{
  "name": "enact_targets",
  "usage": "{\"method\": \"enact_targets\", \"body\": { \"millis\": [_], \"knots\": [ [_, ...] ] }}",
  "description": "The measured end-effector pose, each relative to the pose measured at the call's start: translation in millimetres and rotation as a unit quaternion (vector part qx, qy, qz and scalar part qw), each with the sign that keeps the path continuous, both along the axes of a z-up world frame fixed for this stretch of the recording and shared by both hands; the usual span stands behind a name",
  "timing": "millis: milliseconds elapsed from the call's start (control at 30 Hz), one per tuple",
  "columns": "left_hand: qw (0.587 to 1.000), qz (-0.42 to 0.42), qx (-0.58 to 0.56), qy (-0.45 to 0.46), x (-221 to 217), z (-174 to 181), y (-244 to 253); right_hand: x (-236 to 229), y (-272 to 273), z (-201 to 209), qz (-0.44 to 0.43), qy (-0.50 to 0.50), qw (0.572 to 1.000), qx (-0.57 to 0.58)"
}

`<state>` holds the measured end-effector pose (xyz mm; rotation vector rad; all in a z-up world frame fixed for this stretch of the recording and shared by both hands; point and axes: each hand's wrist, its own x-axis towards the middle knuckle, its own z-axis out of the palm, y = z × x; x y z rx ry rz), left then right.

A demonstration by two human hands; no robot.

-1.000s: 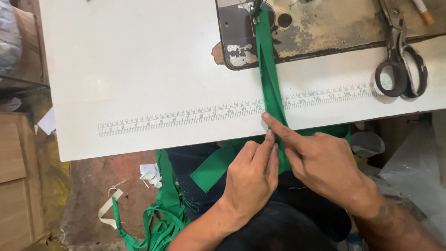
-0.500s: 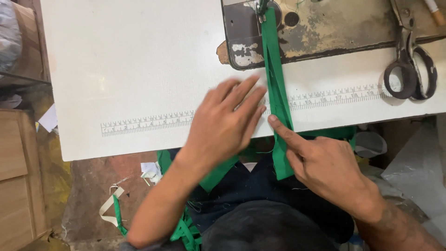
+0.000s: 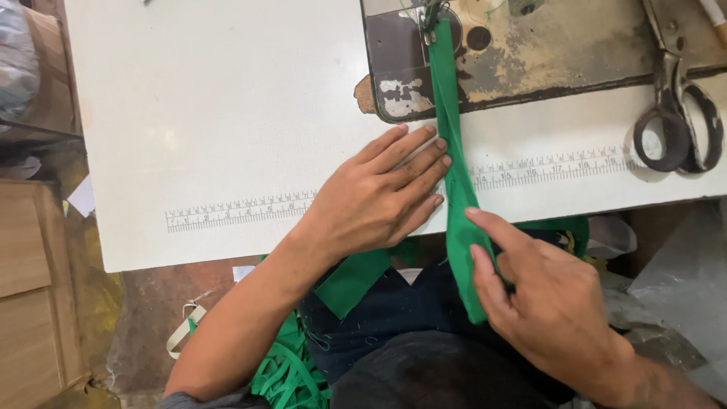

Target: Aligning and sewing green fabric strips using an industrial sewing machine and trimming with scissors.

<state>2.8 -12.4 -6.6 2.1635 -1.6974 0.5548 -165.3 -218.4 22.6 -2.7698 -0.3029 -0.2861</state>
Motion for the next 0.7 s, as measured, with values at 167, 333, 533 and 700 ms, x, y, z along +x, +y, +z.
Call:
{"method": "enact_targets", "body": {
  "millis": [167,333,533,700],
  "knots": [
    [1.000,-0.019,0.012,0.008,3,4,-2,5,7,-16,0.079,-0.002,0.996,0.050],
    [0.999,-0.004,0.032,0.010,5,2,-1,35,-40,12,-0.054,0.214,0.974,-0.058],
    [1.000,-0.019,-0.007,0.000,3,8,-3,107,-74,-30,0.186,-0.062,0.980,-0.023],
    [0.999,-0.028,-0.023,-0.009,1,3,2,114,-75,-37,0.224,-0.070,0.971,-0.041]
  ]
}}
